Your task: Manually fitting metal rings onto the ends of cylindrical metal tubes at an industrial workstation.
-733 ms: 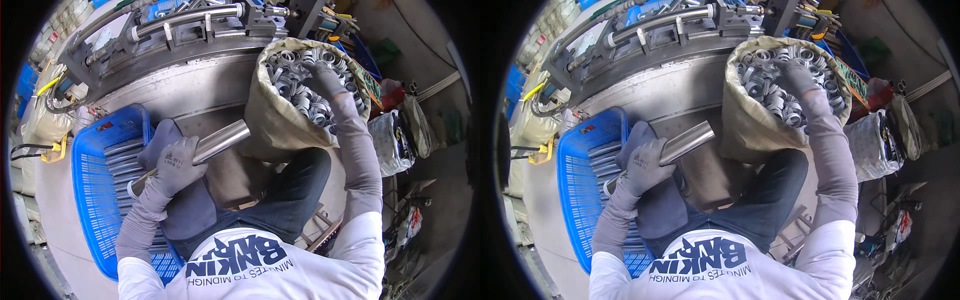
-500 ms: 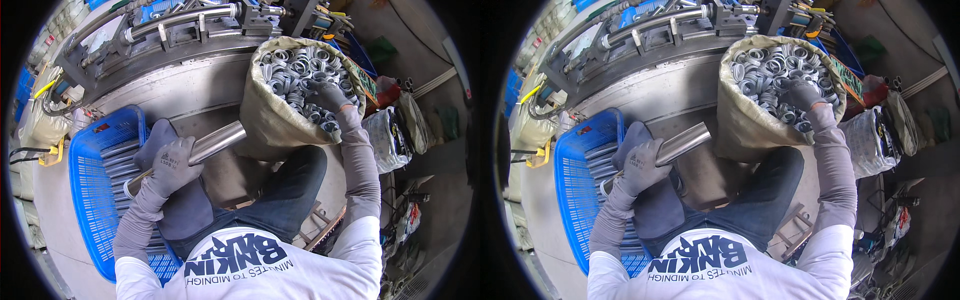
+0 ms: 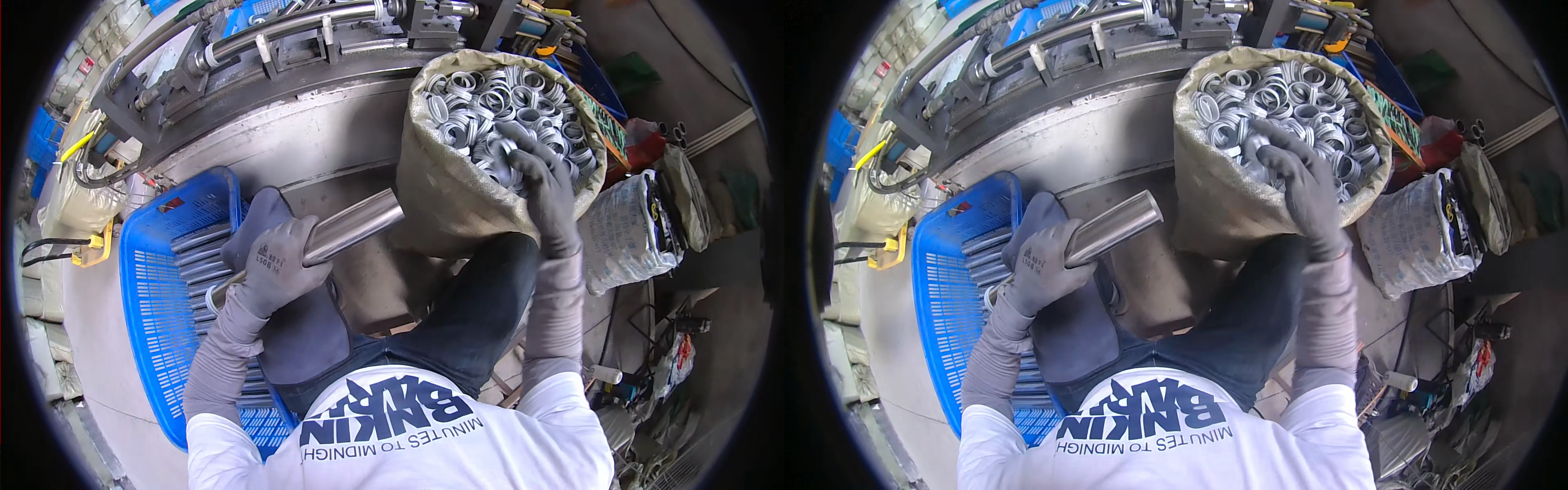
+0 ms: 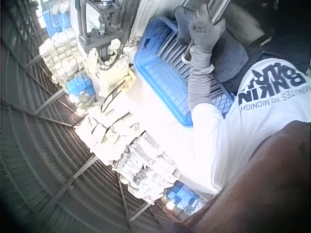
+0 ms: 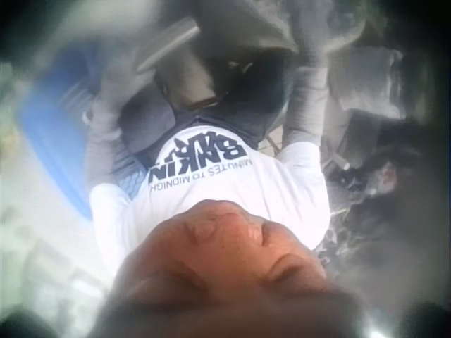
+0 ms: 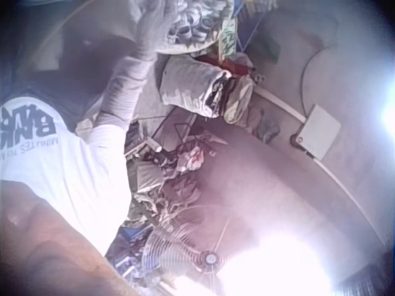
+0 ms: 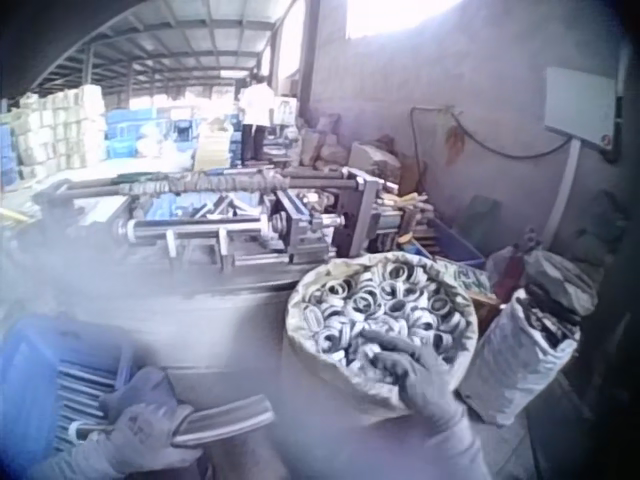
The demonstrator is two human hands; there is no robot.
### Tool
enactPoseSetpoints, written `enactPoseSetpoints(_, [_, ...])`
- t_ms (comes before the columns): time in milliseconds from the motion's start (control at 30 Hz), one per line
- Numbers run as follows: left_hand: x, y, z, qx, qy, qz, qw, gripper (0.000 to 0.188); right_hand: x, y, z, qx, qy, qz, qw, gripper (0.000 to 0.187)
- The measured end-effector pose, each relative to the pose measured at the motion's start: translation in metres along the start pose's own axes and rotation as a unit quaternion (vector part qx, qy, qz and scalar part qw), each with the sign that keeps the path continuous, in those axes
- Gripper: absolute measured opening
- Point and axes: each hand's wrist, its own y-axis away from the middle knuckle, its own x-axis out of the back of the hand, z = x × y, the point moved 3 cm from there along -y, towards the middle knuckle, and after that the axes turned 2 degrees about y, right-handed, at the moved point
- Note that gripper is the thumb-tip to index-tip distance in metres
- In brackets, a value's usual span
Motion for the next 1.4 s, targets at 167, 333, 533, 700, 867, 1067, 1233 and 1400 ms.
enactPoseSetpoints(167, [0.007, -0.007, 0.011, -0.034, 0.004, 0.019, 0.999, 0.063, -0.082, 0.031, 0.077, -0.148, -0.417, -0.012, 0.897, 0.061])
enactPoseSetpoints(333, [0.009, -0.007, 0.013, -0.050, 0.017, 0.028, 0.998, 0.062, -0.118, 0.039, 0.081, -0.215, -0.535, -0.032, 0.816, 0.057])
enactPoseSetpoints(533, [0.009, -0.008, 0.016, -0.047, 0.016, 0.011, 0.999, 0.062, -0.128, 0.040, 0.070, -0.071, -0.185, 0.011, 0.980, 0.043])
enactPoseSetpoints(700, [-0.005, -0.013, 0.018, -0.060, -0.007, -0.006, 0.998, 0.062, -0.141, 0.039, 0.069, 0.171, 0.059, 0.054, 0.982, 0.046])
enactPoseSetpoints(867, [-0.011, -0.013, 0.017, -0.070, -0.044, -0.014, 0.996, 0.063, -0.147, 0.047, 0.064, -0.076, -0.292, 0.033, 0.953, 0.047])
enactPoseSetpoints(1067, [-0.013, -0.013, 0.017, -0.057, -0.043, -0.034, 0.997, 0.064, -0.139, 0.044, 0.057, 0.048, -0.085, 0.006, 0.995, 0.041])
enactPoseSetpoints(1233, [-0.018, -0.018, 0.019, -0.054, -0.075, -0.053, 0.994, 0.060, -0.142, 0.047, 0.059, 0.041, -0.043, 0.038, 0.998, 0.038])
enactPoseSetpoints(1400, [-0.017, -0.016, 0.017, -0.051, -0.054, -0.090, 0.993, 0.066, -0.154, 0.051, 0.076, 0.005, -0.069, 0.051, 0.996, 0.035])
